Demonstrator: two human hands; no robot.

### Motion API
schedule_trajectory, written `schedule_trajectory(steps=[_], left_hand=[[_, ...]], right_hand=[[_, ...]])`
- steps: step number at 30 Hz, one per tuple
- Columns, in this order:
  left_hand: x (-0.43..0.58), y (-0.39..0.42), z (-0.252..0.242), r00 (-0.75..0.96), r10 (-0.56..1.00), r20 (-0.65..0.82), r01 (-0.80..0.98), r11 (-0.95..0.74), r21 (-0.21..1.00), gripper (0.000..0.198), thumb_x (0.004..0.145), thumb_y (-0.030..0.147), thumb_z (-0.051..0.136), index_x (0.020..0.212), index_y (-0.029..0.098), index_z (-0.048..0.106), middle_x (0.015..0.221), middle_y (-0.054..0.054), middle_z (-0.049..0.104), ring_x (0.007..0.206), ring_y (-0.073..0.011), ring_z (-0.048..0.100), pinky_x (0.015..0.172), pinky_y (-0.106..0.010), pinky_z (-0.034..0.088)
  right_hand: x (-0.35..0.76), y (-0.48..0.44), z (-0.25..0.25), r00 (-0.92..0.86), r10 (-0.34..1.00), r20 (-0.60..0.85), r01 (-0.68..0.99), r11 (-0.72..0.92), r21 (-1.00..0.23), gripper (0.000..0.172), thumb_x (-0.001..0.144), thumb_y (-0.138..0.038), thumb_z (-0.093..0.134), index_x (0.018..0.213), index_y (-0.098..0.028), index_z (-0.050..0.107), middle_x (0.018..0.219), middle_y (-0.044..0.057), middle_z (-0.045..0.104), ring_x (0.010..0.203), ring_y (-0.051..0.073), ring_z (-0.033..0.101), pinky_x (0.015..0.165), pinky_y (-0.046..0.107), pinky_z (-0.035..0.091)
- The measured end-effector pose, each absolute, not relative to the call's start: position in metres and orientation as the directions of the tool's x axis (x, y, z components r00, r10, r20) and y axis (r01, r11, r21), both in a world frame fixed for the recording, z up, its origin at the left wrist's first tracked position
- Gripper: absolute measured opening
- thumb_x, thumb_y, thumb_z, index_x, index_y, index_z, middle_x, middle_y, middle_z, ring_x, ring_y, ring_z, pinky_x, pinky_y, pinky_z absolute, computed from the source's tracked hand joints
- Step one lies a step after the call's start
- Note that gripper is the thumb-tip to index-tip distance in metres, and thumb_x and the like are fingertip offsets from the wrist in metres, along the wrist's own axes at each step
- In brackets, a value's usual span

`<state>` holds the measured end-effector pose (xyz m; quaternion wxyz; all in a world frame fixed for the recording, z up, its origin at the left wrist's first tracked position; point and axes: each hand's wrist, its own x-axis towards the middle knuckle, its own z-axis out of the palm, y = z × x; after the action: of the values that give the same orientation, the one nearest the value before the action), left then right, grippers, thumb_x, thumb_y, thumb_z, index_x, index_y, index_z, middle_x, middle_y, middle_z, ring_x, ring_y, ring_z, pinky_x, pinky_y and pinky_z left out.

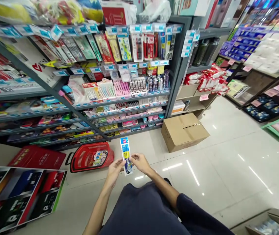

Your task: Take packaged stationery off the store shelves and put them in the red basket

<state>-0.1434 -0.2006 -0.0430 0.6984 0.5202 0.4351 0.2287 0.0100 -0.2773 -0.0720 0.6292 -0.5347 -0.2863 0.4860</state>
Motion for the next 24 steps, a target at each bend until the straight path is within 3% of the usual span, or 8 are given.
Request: schedule_trajectory(steps=[10,24], left_hand=[[0.014,-0.232,-0.019,0.592,0.75,-0.296,0.087,0.306,0.948,0.047,0.074,0.049,0.083,0.103,0.015,0.071,0.101,-0.011,0.076,0.087,-0.0199,0.071,0.063,-0.024,0.055],[0.021,-0.17,-0.012,0.535,0.789,-0.302,0.081,0.307,0.948,0.05,0.071,0.052,0.084,0.1,0.014,0.072,0.1,-0.01,0.076,0.087,-0.02,0.07,0.063,-0.023,0.054]], right_hand=[[0.163,-0.314,-0.051,0.441,0.887,-0.134,-0.325,0.018,-0.946,0.038,0.076,-0.05,0.08,0.091,-0.016,0.071,0.086,0.006,0.074,0.077,0.018,0.067,0.064,0.028,0.055],[0.172,-0.245,-0.045,0.381,0.92,-0.095,-0.297,0.024,-0.955,0.038,0.079,-0.051,0.078,0.094,-0.016,0.072,0.088,0.006,0.075,0.075,0.017,0.067,0.066,0.028,0.055]])
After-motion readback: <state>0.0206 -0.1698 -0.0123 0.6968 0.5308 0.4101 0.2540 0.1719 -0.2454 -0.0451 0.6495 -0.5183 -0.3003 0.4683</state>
